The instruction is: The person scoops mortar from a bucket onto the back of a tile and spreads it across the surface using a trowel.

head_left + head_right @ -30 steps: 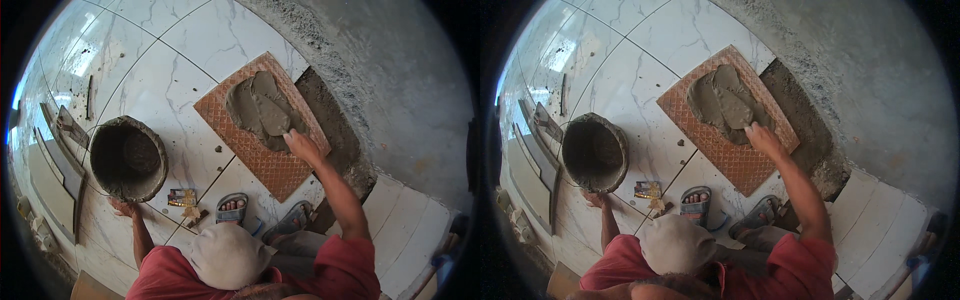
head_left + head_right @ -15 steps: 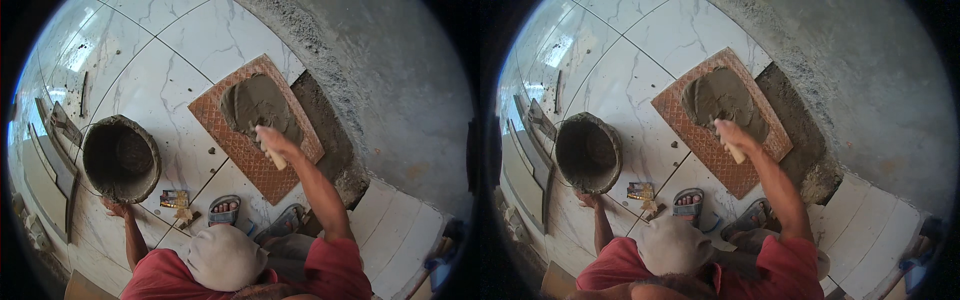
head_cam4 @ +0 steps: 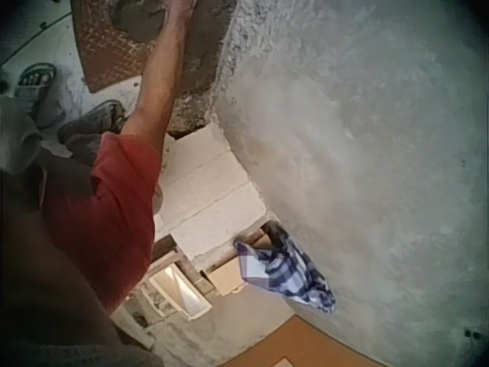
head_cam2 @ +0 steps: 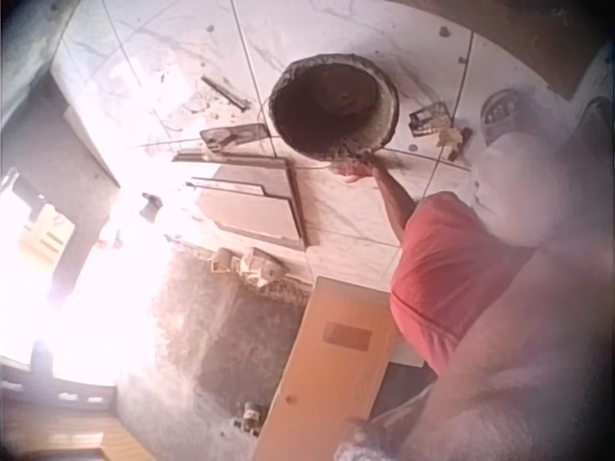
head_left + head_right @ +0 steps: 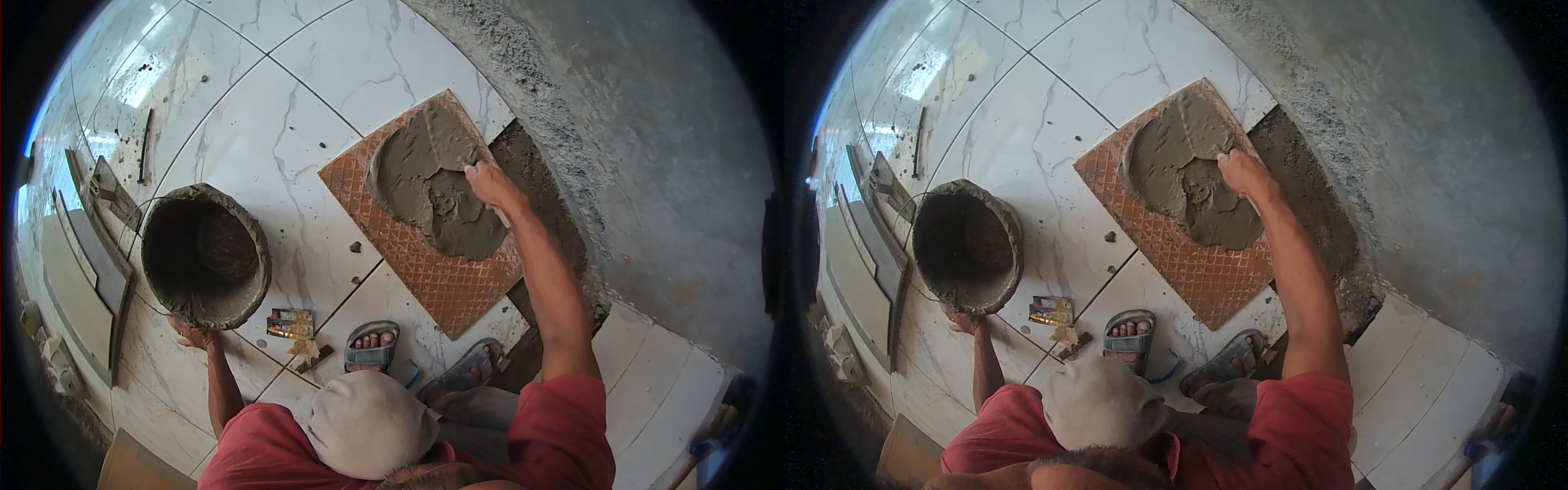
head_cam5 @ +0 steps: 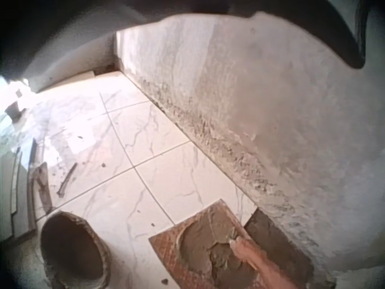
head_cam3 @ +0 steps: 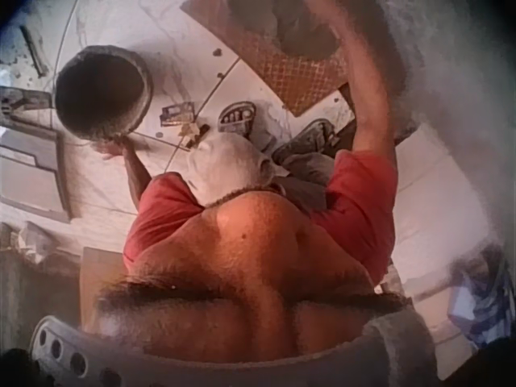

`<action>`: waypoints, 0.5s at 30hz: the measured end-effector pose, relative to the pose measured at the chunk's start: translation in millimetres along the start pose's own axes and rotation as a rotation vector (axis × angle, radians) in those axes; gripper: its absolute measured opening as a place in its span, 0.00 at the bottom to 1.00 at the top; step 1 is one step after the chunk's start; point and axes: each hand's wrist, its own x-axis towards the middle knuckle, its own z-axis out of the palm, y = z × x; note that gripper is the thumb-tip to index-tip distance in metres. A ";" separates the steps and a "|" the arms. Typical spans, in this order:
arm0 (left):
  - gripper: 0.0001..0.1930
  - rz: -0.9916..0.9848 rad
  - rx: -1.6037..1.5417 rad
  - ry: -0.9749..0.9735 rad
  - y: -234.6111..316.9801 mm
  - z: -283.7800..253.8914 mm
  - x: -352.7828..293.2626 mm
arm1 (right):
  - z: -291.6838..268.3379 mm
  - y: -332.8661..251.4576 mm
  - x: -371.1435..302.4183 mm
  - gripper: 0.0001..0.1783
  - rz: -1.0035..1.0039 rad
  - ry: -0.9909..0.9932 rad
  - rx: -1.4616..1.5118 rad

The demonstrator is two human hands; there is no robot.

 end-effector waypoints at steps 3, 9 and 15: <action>0.37 0.017 -0.067 -0.048 4.9 0.4 -0.8 | -8.6 -3.2 0.4 0.26 0.260 -0.302 0.276; 0.36 0.017 0.014 0.016 -8.4 -9.6 3.4 | 29.1 0.7 -56.9 0.27 0.123 -0.306 0.246; 0.39 0.047 0.043 -0.090 0.4 -9.2 7.3 | -1.6 -25.2 -61.3 0.29 0.390 -0.247 0.373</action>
